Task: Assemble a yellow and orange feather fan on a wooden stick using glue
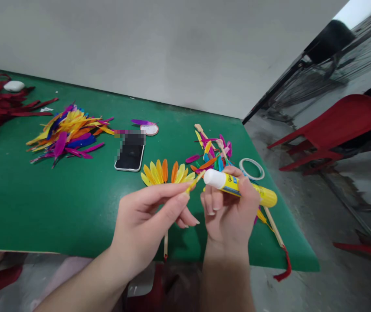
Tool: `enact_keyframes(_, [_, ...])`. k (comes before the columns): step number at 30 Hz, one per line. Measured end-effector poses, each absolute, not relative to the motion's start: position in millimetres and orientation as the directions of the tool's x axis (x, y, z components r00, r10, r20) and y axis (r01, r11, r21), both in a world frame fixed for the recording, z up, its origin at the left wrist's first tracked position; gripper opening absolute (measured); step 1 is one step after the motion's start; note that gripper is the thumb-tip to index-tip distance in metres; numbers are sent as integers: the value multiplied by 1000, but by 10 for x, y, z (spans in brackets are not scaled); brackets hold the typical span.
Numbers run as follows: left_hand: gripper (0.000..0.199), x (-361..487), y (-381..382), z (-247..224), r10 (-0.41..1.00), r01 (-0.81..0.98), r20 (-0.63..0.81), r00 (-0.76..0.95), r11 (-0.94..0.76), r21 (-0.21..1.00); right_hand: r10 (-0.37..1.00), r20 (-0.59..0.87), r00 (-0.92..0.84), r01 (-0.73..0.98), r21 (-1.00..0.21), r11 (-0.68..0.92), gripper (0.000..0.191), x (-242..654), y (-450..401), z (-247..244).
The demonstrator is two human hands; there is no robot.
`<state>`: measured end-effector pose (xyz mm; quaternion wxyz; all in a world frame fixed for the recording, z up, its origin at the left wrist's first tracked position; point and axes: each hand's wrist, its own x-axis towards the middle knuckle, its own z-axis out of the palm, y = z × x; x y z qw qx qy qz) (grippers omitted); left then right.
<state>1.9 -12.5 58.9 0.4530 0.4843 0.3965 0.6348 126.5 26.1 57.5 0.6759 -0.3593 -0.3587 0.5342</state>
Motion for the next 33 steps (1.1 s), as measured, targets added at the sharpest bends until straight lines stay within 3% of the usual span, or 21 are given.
enact_keyframes(4, [13,-25,-90,580,988,-426,146,-52,-154,891,963,173,208,-394,-886,244,17,1326,276,562])
enact_keyframes(10, [11,-55,-81,593,995,-517,97,-6,-86,851,948,282,145,-270,-911,312,21,1334,222,546])
enact_keyframes(18, [13,-184,44,534,949,-266,198,-245,-262,928,898,435,62,-182,-880,439,37,1411,215,528])
enact_keyframes(23, [22,-291,153,460,938,-119,233,-255,-270,956,902,431,2,-131,-894,428,35,1470,228,498])
enact_keyframes(28, [13,-281,198,414,941,-104,227,-251,-259,960,913,390,122,2,-920,393,23,1484,262,477])
enact_keyframes(33, [15,-211,274,307,979,-161,89,-185,-120,980,919,367,145,-46,-925,377,50,1552,288,467])
